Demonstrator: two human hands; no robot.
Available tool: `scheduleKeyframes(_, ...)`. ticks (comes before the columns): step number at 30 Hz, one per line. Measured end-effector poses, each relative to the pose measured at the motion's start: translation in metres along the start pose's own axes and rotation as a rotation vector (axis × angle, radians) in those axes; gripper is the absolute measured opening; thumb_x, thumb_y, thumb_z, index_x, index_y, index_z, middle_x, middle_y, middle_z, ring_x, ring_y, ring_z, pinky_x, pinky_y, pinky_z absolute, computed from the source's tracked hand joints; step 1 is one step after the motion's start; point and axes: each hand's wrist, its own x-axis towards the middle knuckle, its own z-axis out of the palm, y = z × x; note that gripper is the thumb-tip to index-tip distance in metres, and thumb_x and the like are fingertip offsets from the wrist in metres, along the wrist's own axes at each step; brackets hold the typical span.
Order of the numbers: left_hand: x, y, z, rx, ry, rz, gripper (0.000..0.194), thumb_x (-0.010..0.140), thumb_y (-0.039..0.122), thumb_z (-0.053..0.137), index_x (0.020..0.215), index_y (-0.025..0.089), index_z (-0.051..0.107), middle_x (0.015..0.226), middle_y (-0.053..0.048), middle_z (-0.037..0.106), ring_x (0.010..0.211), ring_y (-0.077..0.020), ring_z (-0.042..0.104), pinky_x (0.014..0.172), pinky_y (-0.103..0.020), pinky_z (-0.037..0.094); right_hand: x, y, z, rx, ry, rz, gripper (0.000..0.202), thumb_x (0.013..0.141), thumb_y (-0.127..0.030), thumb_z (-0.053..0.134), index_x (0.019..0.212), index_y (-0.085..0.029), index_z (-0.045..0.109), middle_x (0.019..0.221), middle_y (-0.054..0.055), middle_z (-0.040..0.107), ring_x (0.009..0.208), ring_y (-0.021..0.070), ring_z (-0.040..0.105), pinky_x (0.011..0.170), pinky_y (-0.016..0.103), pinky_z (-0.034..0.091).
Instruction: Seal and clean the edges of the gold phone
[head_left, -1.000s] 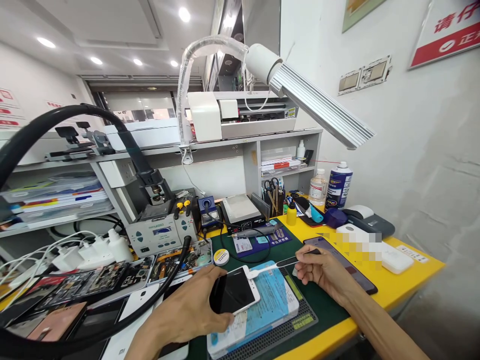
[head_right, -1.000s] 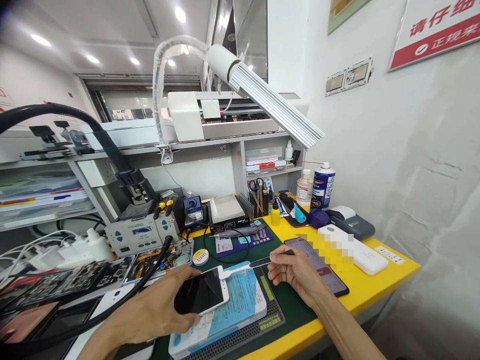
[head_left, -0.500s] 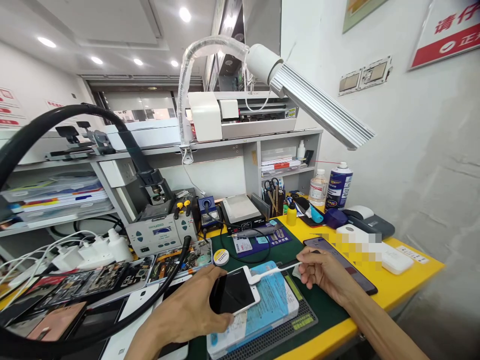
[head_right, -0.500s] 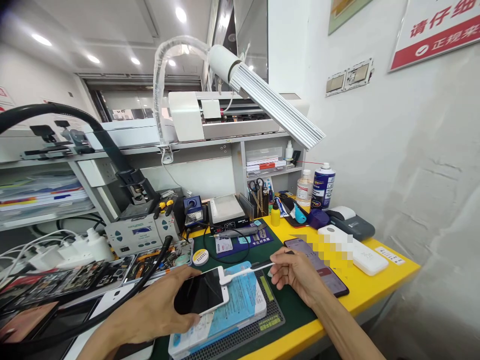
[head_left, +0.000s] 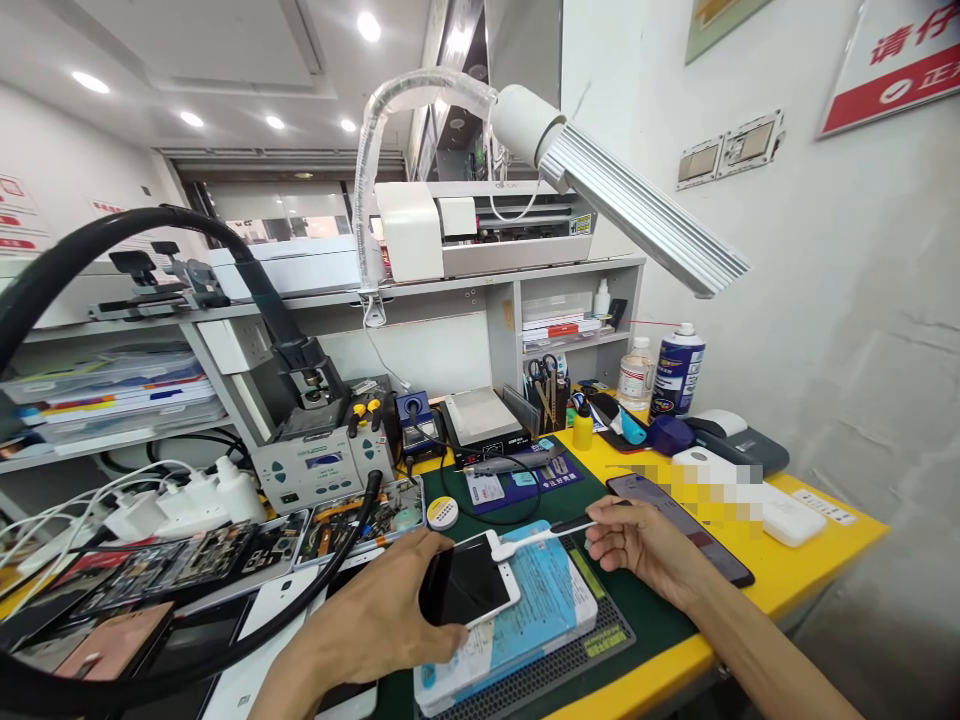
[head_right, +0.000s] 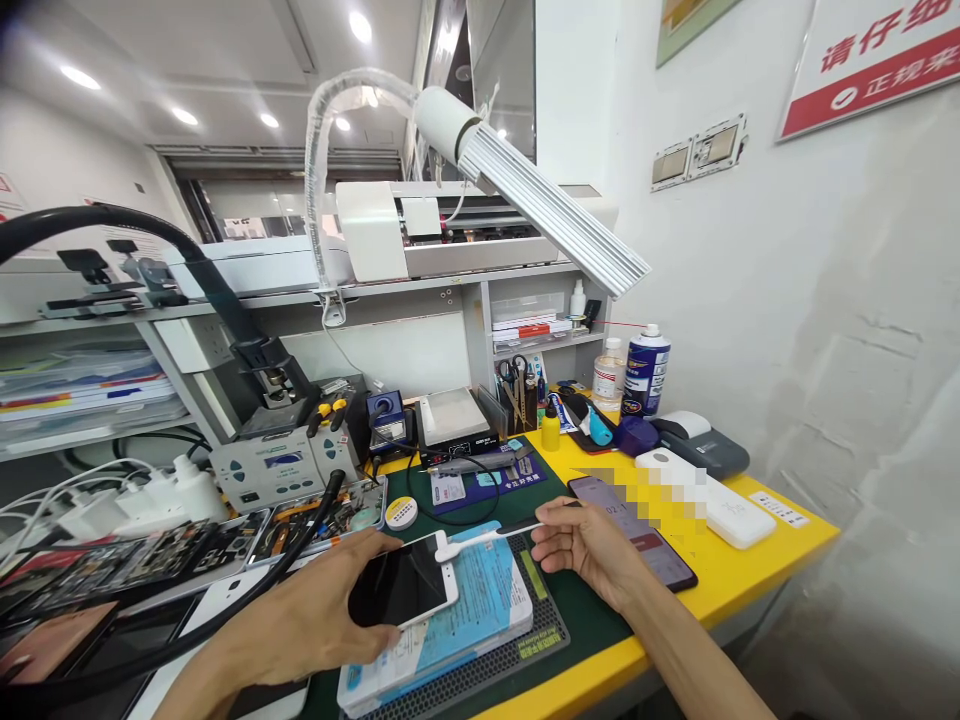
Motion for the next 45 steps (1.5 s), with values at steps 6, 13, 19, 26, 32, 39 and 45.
scheduleKeyframes(6, -0.001, 0.0, 0.001, 0.003, 0.0, -0.016, 0.065, 0.072, 0.045, 0.074, 0.131, 0.025, 0.056, 0.125, -0.005, 0.062, 0.112, -0.0267, 0.06, 0.094, -0.032, 0.048, 0.001, -0.001, -0.001, 0.003, 0.033, 0.016, 0.011, 0.08, -0.015, 0.073, 0.079, -0.013, 0.063, 0.067, 0.008, 0.073, 0.053, 0.0171, 0.07, 0.047, 0.023, 0.059)
scheduleKeyframes(13, 0.0, -0.005, 0.003, 0.001, 0.012, 0.01, 0.066, 0.072, 0.045, 0.074, 0.132, 0.026, 0.056, 0.129, -0.005, 0.061, 0.117, -0.0266, 0.059, 0.099, -0.032, 0.046, 0.0, -0.002, 0.001, -0.002, 0.055, 0.026, 0.008, 0.082, -0.013, 0.07, 0.079, -0.013, 0.063, 0.065, 0.008, 0.072, 0.051, 0.017, 0.069, 0.046, 0.023, 0.058)
scheduleKeyframes(19, 0.0, -0.005, 0.002, 0.001, 0.016, 0.016, 0.069, 0.071, 0.046, 0.075, 0.135, 0.025, 0.055, 0.131, -0.006, 0.061, 0.118, -0.0278, 0.058, 0.101, -0.034, 0.045, 0.0, -0.001, 0.0, -0.007, 0.061, 0.019, 0.008, 0.082, -0.013, 0.07, 0.078, -0.013, 0.062, 0.065, 0.007, 0.071, 0.051, 0.0166, 0.068, 0.046, 0.023, 0.058)
scheduleKeyframes(26, 0.0, -0.001, 0.001, -0.001, 0.018, 0.015, 0.067, 0.072, 0.045, 0.074, 0.133, 0.023, 0.057, 0.128, -0.007, 0.062, 0.114, -0.0287, 0.06, 0.097, -0.035, 0.047, -0.003, 0.0, -0.002, -0.014, 0.02, -0.052, 0.016, 0.078, -0.019, 0.079, 0.08, -0.014, 0.063, 0.072, 0.008, 0.073, 0.059, 0.0181, 0.071, 0.053, 0.024, 0.061)
scheduleKeyframes(32, -0.002, 0.004, -0.003, -0.012, 0.005, -0.007, 0.068, 0.07, 0.042, 0.074, 0.133, 0.022, 0.057, 0.128, -0.007, 0.063, 0.114, -0.0292, 0.06, 0.096, -0.035, 0.048, -0.001, -0.001, -0.002, -0.024, 0.004, -0.048, 0.018, 0.075, -0.02, 0.079, 0.077, -0.015, 0.061, 0.064, 0.005, 0.07, 0.051, 0.0167, 0.067, 0.044, 0.023, 0.057)
scheduleKeyframes(39, -0.004, 0.006, -0.003, -0.003, 0.0, -0.012, 0.065, 0.071, 0.042, 0.073, 0.131, 0.022, 0.057, 0.121, -0.007, 0.065, 0.107, -0.029, 0.062, 0.09, -0.035, 0.049, -0.002, -0.001, -0.001, -0.028, -0.001, -0.067, 0.022, 0.075, -0.022, 0.081, 0.078, -0.015, 0.061, 0.067, 0.006, 0.071, 0.054, 0.0171, 0.068, 0.047, 0.024, 0.058)
scheduleKeyframes(45, -0.001, 0.002, -0.002, -0.025, 0.0, 0.011, 0.065, 0.07, 0.041, 0.074, 0.13, 0.023, 0.058, 0.127, -0.007, 0.063, 0.112, -0.0281, 0.061, 0.094, -0.033, 0.048, -0.005, -0.002, 0.002, -0.032, -0.002, -0.083, 0.023, 0.075, -0.023, 0.082, 0.078, -0.016, 0.06, 0.068, 0.005, 0.071, 0.057, 0.0182, 0.069, 0.047, 0.025, 0.058)
